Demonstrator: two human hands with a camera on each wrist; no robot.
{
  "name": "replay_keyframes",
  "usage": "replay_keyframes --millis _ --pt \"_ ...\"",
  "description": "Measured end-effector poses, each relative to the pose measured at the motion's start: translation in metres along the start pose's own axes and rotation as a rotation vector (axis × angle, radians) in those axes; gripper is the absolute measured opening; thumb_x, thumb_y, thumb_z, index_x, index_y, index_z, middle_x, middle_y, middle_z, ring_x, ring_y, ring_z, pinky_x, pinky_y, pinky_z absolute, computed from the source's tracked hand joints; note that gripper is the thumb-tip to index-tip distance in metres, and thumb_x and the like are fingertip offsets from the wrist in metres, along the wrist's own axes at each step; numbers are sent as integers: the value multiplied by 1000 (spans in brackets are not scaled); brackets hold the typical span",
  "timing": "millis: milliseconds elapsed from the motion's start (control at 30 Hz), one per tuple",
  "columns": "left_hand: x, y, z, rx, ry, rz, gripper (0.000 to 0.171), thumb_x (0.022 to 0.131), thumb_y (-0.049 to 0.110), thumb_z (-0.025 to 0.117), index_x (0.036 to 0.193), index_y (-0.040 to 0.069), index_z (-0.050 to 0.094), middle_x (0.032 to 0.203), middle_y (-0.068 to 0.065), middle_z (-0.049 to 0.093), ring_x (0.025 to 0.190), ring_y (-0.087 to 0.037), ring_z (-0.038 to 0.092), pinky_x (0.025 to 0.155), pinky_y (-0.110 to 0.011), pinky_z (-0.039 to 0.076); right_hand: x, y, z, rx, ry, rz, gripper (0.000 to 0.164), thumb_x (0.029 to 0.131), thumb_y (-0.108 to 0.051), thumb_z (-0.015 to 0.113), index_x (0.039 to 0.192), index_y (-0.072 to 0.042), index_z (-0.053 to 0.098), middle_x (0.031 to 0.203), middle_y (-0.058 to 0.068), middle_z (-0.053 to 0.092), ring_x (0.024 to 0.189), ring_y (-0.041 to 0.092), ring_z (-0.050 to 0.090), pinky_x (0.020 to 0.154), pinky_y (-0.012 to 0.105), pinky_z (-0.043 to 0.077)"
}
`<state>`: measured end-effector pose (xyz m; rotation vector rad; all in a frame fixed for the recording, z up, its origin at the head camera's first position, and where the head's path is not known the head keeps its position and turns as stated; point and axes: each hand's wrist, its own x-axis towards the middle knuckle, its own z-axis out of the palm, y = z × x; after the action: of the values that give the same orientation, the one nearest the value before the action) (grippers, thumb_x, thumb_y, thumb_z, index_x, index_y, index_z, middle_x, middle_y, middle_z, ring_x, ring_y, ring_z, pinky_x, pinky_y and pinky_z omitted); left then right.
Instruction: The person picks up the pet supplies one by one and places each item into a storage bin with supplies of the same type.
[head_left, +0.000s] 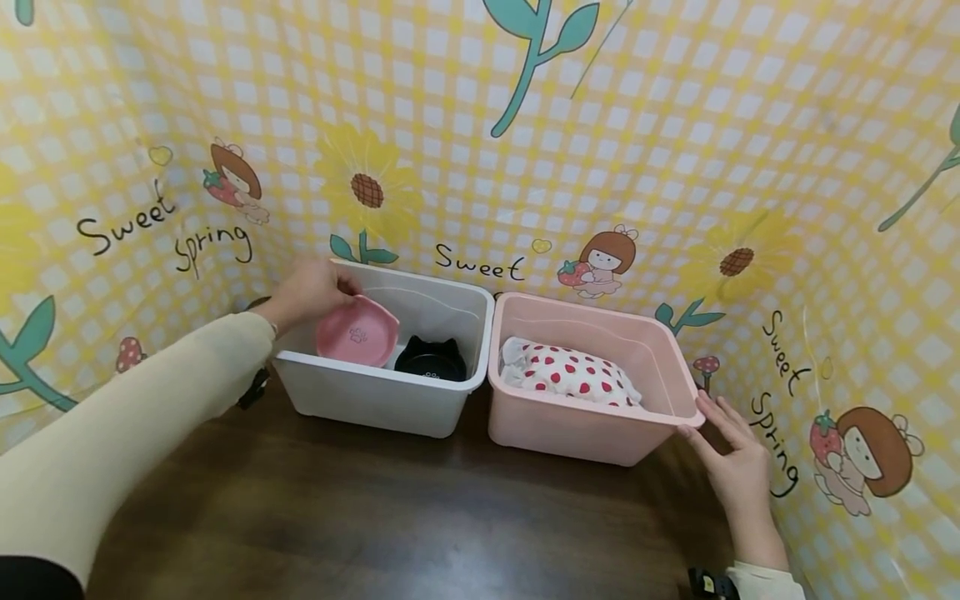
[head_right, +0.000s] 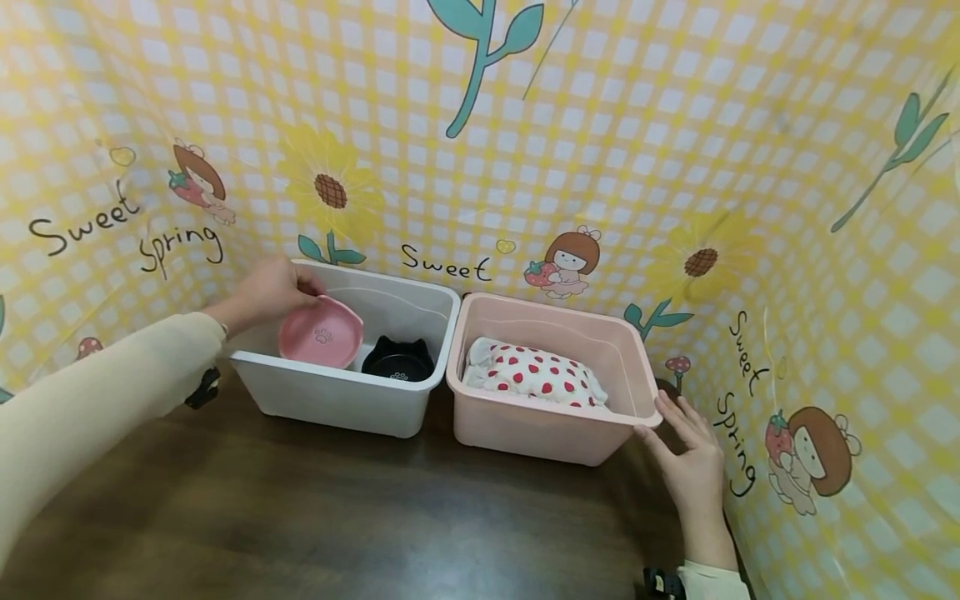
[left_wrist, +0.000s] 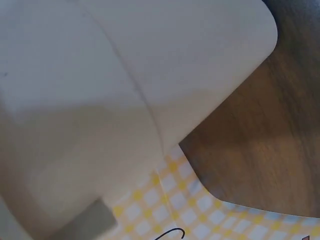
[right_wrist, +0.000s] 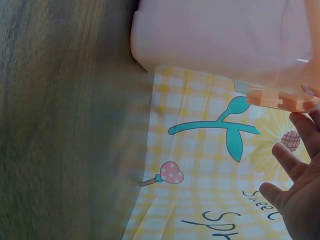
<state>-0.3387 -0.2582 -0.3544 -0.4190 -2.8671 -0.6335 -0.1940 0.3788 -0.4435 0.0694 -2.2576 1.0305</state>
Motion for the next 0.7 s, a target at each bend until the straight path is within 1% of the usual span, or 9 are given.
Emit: replay_keyframes --millis 33,133,200,267,367,433,500,567,700 --pt "0 -1 2 1 1 -3 7 89 15 77 94 15 83 91 -3 79 91 -24 67 87 -46 47 0 0 0 -1 1 -3 51 80 -9 88 128 -20 74 135 3 68 133 -7 48 106 8 34" --pt "2 -3 9 -43 -3 -10 7 88 10 77 92 12 81 91 -5 78 89 -24 68 83 -46 51 0 1 0 0 5 -11 52 80 -8 88 128 -19 74 135 4 68 133 -7 48 106 8 34" --pt "2 -4 13 -64 -3 -13 7 87 7 76 90 12 81 88 -4 77 86 -23 67 81 -44 52 0 2 0 1 4 -12 52 80 -9 88 128 -19 73 135 4 68 133 -6 48 106 8 34" --pt "4 -7 18 -94 -18 -10 8 85 3 76 87 10 80 86 -5 76 83 -22 67 77 -41 54 0 2 -1 3 2 -12 52 80 -9 88 128 -19 73 135 4 68 134 -4 49 107 9 33" --pt "5 -11 24 -102 -43 -5 10 85 0 75 85 9 80 84 -4 76 80 -20 66 74 -38 54 0 1 -1 2 -3 -14 52 80 -9 88 129 -19 73 135 3 68 137 4 51 108 10 33" --pt "5 -14 28 -104 -59 -1 11 85 0 75 86 9 80 84 -5 76 80 -21 66 75 -39 54 0 1 -1 2 -5 -14 52 80 -9 88 129 -19 73 135 3 67 138 12 52 108 10 33" --pt "5 -16 30 -98 -67 -3 10 85 1 74 86 9 79 85 -4 76 82 -21 65 76 -40 54 0 1 -1 1 -6 -10 52 80 -9 88 129 -19 73 135 3 67 138 15 53 108 10 33" --pt "4 -17 32 -89 -78 -5 9 85 2 74 86 10 79 85 -4 76 82 -21 65 78 -42 53 -1 0 -1 4 -6 -6 52 81 -9 88 129 -19 73 136 3 67 138 12 52 108 10 33" --pt "1 -17 34 -76 -104 -20 8 84 3 73 86 8 79 84 -5 75 82 -23 64 77 -42 53 -1 -1 -1 10 -6 1 51 81 -10 88 129 -19 73 136 2 67 136 1 50 108 10 33"
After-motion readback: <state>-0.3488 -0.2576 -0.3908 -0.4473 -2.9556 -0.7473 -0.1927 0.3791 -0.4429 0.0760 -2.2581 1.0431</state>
